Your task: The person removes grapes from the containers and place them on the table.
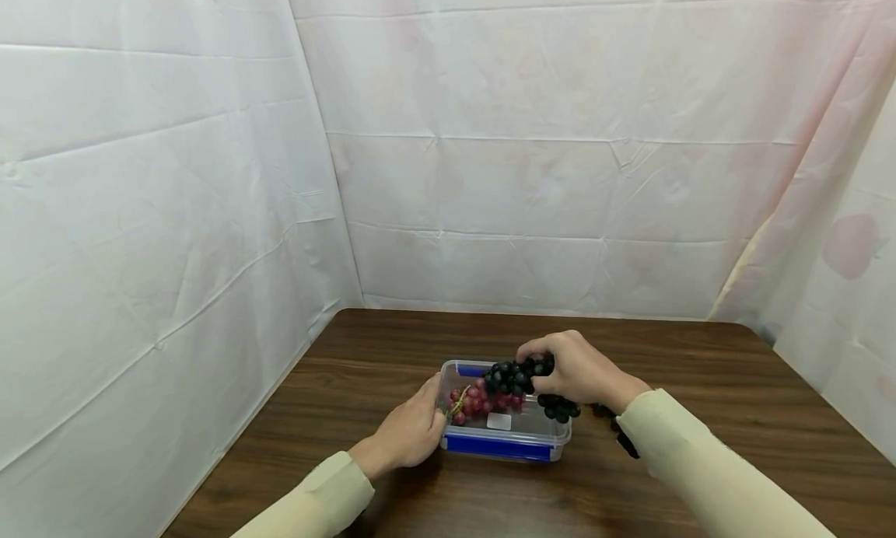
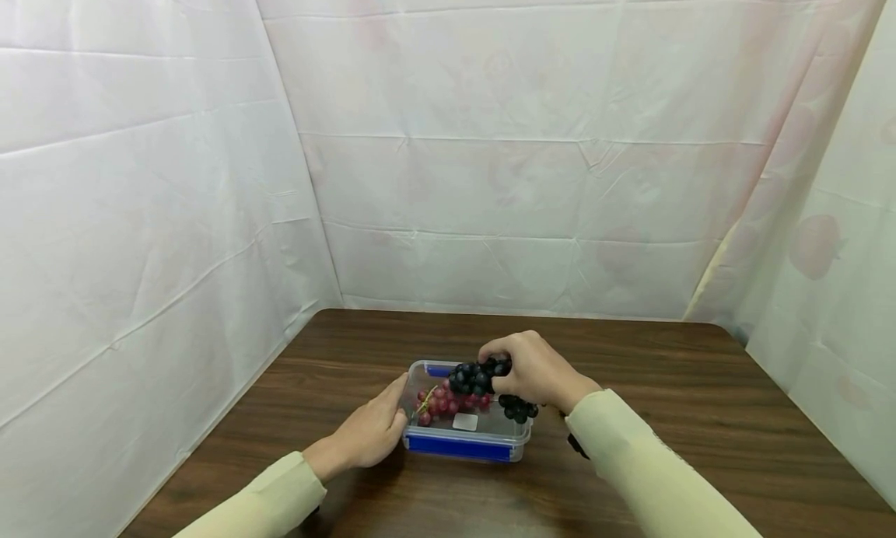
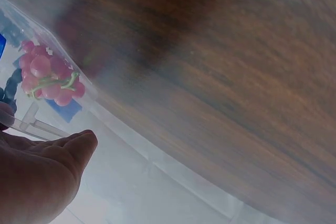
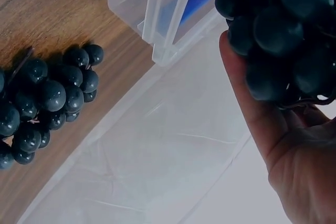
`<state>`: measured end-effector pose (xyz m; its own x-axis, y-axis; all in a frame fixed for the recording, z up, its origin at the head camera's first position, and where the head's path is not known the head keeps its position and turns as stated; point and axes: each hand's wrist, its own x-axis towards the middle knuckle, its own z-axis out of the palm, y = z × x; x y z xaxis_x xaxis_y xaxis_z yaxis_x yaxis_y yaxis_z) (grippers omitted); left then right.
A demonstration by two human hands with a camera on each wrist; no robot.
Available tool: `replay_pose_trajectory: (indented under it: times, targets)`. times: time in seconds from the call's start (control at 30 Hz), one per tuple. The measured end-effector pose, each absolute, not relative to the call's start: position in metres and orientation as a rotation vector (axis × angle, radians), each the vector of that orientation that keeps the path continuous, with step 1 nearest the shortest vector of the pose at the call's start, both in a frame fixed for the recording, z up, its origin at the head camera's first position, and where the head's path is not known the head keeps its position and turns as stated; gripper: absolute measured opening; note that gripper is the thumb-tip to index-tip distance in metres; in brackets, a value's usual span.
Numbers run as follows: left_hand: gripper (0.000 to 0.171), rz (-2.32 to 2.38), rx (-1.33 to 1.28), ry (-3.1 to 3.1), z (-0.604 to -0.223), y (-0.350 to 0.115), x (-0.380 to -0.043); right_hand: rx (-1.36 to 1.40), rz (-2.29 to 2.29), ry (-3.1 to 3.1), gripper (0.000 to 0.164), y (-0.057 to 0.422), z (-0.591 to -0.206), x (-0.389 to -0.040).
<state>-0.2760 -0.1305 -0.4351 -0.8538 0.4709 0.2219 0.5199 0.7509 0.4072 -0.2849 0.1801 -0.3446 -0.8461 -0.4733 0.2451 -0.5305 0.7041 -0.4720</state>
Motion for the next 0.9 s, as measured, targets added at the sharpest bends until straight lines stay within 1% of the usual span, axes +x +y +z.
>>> replay_pose_trajectory:
  times: [0.9]
  targets:
    - [0.065, -0.696, -0.795, -2.853, -0.436, -0.131, -0.278, 0.704, 0.849, -2.758, 0.038, 0.199, -0.337, -0.281]
